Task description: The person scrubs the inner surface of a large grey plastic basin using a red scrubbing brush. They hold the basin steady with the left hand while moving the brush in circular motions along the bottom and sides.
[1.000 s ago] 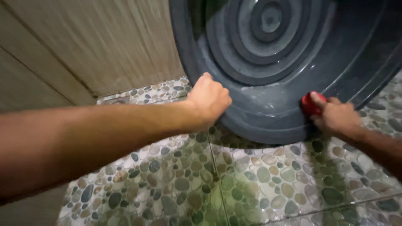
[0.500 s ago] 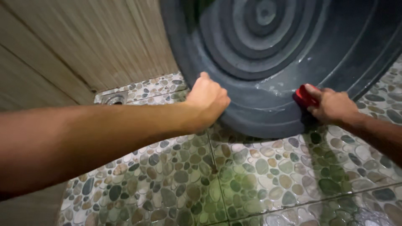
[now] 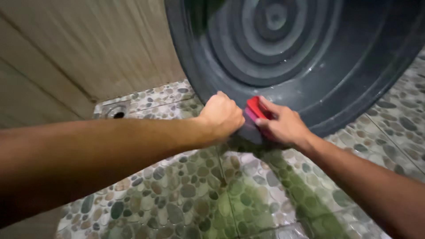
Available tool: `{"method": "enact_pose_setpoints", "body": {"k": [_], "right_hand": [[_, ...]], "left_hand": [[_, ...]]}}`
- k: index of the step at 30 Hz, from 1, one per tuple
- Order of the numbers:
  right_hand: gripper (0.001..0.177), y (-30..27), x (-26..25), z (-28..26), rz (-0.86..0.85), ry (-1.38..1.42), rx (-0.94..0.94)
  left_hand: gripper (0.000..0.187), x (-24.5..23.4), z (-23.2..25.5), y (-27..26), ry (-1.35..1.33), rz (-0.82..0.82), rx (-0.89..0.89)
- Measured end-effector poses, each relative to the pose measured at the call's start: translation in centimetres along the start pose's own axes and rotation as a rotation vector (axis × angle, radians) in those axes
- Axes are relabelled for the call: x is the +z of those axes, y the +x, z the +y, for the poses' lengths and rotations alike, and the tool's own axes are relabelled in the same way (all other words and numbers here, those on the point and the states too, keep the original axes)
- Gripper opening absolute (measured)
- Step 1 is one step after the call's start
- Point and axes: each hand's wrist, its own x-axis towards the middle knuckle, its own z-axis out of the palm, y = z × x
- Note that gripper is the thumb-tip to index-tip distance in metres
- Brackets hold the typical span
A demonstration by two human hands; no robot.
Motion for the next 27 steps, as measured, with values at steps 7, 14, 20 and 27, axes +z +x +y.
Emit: {"method": "enact_pose_setpoints", "body": {"k": [7, 14, 20, 27], "right_hand": [[0.068, 1.7, -8.1, 6.9, -0.023, -0.83, 0.319], [0.08, 2.3, 0.1, 3.0, 0.071, -0.198, -0.048], [0.075, 1.8, -8.2, 6.6, -0.081, -0.635, 0.287], [0.079, 1.5, -4.2, 4.3, -0.065, -0.358, 0.242]], "left_hand": [[0.015, 1.3, 0.8, 0.2, -0.025, 0.063, 0.003], [0.016, 1.6, 0.8, 1.6, 0.01, 0.121, 0.007], [0.015, 0.9, 1.4, 1.0, -0.048, 0.082, -0.005], [0.013, 1.3, 0.4, 1.8, -0.027, 0.151, 0.001]]}}
